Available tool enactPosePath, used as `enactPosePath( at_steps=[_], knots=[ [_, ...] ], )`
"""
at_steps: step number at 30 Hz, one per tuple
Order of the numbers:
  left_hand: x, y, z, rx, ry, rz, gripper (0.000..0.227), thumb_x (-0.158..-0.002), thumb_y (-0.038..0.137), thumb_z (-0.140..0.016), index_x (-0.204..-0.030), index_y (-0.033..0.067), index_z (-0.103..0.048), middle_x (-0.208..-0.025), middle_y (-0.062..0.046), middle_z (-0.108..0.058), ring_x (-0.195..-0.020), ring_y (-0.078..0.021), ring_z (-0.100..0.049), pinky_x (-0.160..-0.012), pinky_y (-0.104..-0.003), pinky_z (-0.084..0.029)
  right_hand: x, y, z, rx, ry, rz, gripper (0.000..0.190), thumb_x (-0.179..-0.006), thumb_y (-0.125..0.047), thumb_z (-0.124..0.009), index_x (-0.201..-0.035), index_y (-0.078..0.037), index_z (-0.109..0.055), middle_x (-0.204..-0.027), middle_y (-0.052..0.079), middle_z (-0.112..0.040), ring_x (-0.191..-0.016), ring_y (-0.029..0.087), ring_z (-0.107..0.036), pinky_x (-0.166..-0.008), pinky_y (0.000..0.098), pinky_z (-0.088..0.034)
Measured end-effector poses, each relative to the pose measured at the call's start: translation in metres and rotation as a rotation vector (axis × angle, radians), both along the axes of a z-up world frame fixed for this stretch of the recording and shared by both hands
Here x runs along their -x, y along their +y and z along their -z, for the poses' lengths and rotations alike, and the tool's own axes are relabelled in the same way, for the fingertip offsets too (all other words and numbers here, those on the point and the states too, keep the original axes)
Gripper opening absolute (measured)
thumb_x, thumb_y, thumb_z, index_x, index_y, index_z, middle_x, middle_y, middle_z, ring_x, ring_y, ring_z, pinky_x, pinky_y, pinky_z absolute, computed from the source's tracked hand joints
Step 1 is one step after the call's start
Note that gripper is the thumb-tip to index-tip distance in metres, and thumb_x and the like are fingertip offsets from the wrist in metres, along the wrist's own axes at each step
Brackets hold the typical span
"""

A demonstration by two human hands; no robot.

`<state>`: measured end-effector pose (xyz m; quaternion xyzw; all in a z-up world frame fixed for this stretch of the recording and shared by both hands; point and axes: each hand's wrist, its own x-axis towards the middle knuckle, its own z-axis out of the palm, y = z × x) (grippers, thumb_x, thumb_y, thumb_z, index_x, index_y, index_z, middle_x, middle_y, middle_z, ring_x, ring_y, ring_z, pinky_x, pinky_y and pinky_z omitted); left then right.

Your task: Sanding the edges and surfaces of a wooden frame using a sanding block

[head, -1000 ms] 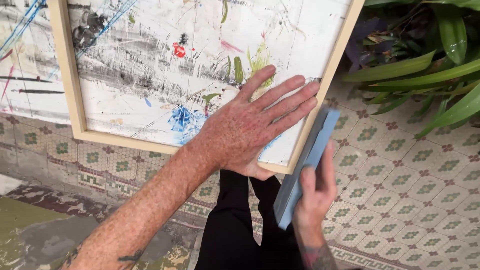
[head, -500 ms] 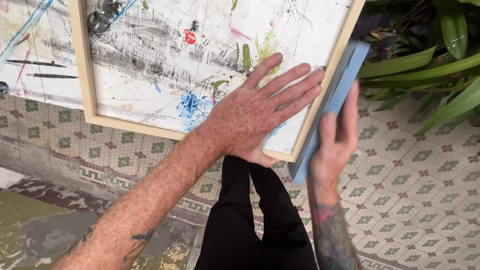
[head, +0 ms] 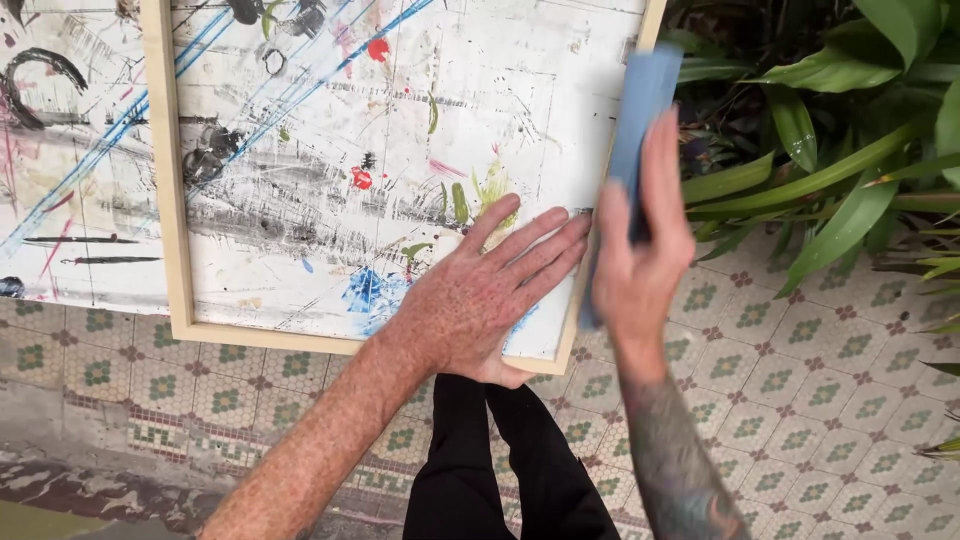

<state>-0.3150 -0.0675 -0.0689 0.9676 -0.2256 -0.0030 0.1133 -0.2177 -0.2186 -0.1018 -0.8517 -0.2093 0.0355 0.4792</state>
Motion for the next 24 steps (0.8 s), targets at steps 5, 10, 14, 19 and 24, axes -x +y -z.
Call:
enactPosePath(
  at_steps=[5,10,14,19,24],
  knots=[
    [-0.002,0.002,0.001,0.059,0.04,0.007,0.141,-0.05,0.089,-0.071,-0.15,-0.0005,-0.028,-0.159,-0.014,-0.023,-0.147,-0.0286,-0.025,-0.12,-0.054,-0.017,-0.109,0.044,-0.01,-0.061,-0.233,-0.064,0.018,-0.109,-0.022,-0.051,-0.109,-0.005,-0.044,-0.11,0.008,-0.041,-0.104,0.022,-0.033,-0.091,0.039,-0.028],
    [-0.003,0.002,0.001,0.076,0.031,-0.01,0.143,-0.045,0.089,-0.071,-0.149,-0.0005,-0.031,-0.158,-0.014,-0.026,-0.147,-0.0278,-0.026,-0.119,-0.053,-0.018,0.023,0.007,-0.031,-0.037,0.012,-0.031,0.046,-0.106,-0.013,-0.048,-0.147,0.001,-0.034,-0.156,0.019,-0.029,-0.15,0.032,-0.026,-0.128,0.0421,-0.025],
    [-0.002,0.001,-0.001,0.044,0.051,-0.006,0.143,-0.046,0.09,-0.071,-0.149,-0.0001,-0.029,-0.159,-0.015,-0.022,-0.147,-0.0277,-0.025,-0.12,-0.053,-0.017,0.12,-0.047,-0.022,-0.094,0.409,0.258,0.058,-0.091,-0.008,-0.049,-0.144,0.005,-0.03,-0.154,0.021,-0.03,-0.141,0.031,-0.037,-0.113,0.0317,-0.038],
    [-0.003,0.001,0.0,-0.034,0.036,0.006,0.147,-0.045,0.094,-0.068,-0.151,0.0007,-0.027,-0.16,-0.014,-0.023,-0.147,-0.0281,-0.024,-0.119,-0.053,-0.017,-0.081,0.017,0.027,-0.475,0.239,0.012,0.052,-0.108,-0.028,-0.053,-0.15,-0.004,-0.032,-0.158,0.013,-0.029,-0.151,0.025,-0.028,-0.128,0.0385,-0.026],
    [-0.007,0.002,-0.002,-0.053,0.008,-0.002,0.148,-0.042,0.095,-0.066,-0.15,0.0011,-0.029,-0.159,-0.014,-0.025,-0.147,-0.0275,-0.025,-0.119,-0.053,-0.017,0.021,0.002,-0.029,-0.316,0.231,0.043,0.058,-0.106,-0.033,-0.047,-0.15,-0.002,-0.026,-0.16,0.016,-0.023,-0.153,0.029,-0.022,-0.129,0.0402,-0.022]
  ],
)
